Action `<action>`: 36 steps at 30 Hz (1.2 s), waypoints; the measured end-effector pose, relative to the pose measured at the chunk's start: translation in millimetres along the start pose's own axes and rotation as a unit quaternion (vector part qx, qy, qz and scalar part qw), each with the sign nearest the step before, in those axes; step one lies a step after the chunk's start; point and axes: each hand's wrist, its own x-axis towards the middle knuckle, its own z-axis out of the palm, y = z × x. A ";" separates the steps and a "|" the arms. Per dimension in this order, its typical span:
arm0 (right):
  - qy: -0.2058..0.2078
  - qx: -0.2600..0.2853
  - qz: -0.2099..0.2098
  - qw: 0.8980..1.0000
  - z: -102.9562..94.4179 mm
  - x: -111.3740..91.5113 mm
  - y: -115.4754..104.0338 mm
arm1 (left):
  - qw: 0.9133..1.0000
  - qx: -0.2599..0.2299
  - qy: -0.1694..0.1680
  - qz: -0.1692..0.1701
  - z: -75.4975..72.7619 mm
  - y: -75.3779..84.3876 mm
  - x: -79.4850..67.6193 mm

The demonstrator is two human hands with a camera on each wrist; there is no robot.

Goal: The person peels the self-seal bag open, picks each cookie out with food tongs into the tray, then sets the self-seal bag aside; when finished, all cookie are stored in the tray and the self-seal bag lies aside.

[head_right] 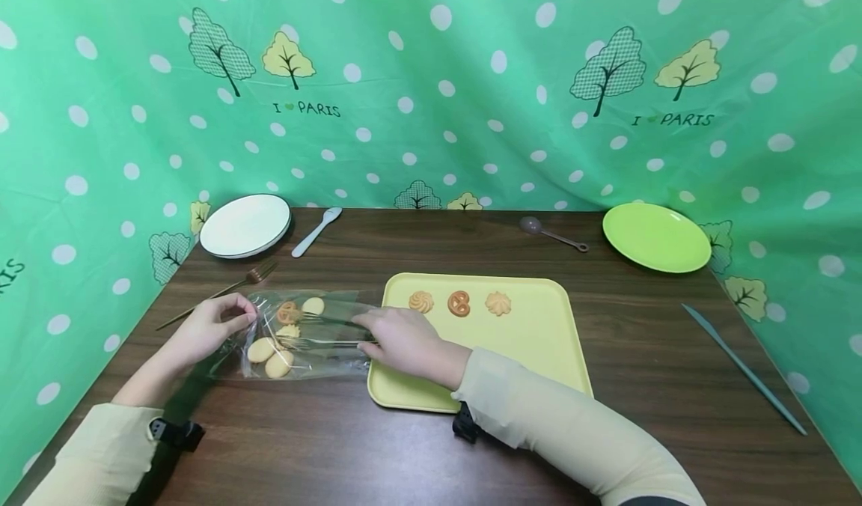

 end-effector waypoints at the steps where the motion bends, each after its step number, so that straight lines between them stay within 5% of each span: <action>1: -0.001 0.000 0.000 1.000 -0.1 0.9 -0.3 | 1.000 0.000 0.000 -0.001 -0.2 0.1 -0.1; 12: -0.018 -0.008 -0.010 1.000 -1.1 6.9 -0.6 | 1.000 0.000 -0.004 -0.005 0.2 -0.1 0.2; 26: -0.006 0.003 0.016 1.000 -14.8 -18.5 15.6 | 1.000 0.004 -0.006 -0.016 -2.6 2.4 -1.0; 36: 0.005 -0.002 -0.005 1.000 -7.0 -14.3 13.0 | 1.000 -0.001 -0.006 -0.013 -2.0 3.1 -0.7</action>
